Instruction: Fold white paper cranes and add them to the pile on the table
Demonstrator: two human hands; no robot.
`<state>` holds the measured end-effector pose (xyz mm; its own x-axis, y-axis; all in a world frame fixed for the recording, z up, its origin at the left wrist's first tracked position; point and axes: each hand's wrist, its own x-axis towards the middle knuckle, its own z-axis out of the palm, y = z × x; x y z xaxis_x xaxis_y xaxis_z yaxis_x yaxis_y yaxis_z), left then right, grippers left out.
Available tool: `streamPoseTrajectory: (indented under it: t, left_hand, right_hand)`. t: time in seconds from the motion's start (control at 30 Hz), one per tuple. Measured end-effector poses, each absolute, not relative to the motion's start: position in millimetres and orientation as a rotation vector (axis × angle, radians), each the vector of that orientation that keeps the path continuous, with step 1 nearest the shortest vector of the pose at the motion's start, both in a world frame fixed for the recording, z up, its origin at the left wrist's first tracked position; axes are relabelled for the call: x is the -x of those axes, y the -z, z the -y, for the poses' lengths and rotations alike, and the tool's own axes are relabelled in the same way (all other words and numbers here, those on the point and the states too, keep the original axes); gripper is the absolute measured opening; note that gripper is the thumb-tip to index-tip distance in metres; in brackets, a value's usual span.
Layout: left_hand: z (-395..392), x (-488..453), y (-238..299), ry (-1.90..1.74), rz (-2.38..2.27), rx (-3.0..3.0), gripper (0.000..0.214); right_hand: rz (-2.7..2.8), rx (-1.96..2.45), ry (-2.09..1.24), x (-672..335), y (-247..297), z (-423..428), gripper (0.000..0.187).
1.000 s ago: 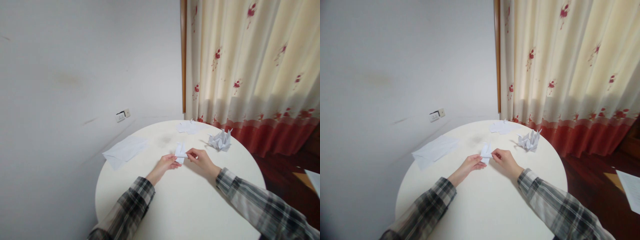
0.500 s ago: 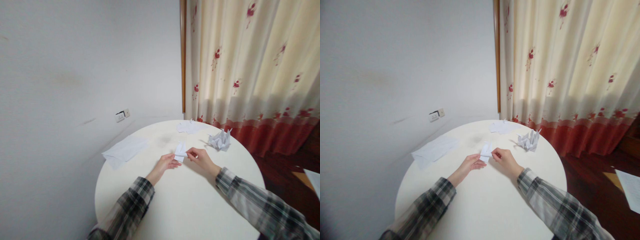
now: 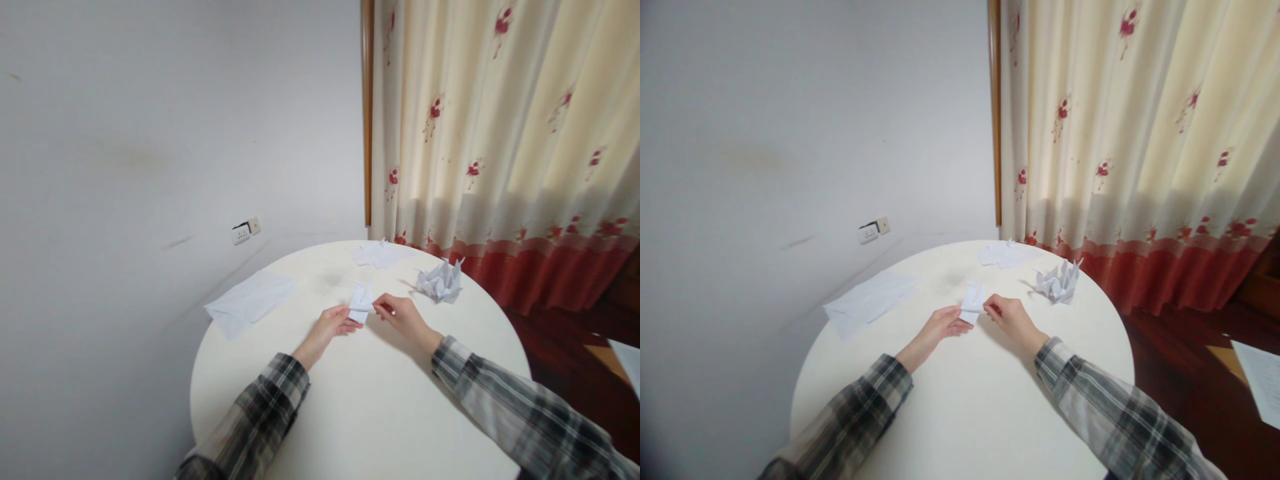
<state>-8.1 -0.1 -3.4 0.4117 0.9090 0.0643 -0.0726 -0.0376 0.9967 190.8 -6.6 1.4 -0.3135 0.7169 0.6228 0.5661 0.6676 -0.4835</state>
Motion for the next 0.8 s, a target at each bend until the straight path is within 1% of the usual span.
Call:
streamPoseTrajectory:
  t: [0.2,0.37,0.6,0.8]
  left_hand:
    - [3,8,1,-0.962,-0.828,-1.397,0.039]
    - [3,7,-1,-0.998,-0.855,-1.4,0.039]
    - [-2,7,0,-1.089,-0.912,-1.463,0.042]
    - [-1,6,0,-1.195,-0.925,-1.558,0.043]
  right_hand:
    - [2.084,0.942,-0.093,-193,-4,7,0.014]
    - [2.068,0.956,-0.169,-192,-6,8,0.013]
    - [1.869,1.005,-0.562,-184,-11,9,0.014]
    - [1.575,1.018,-1.143,-179,-14,3,0.015]
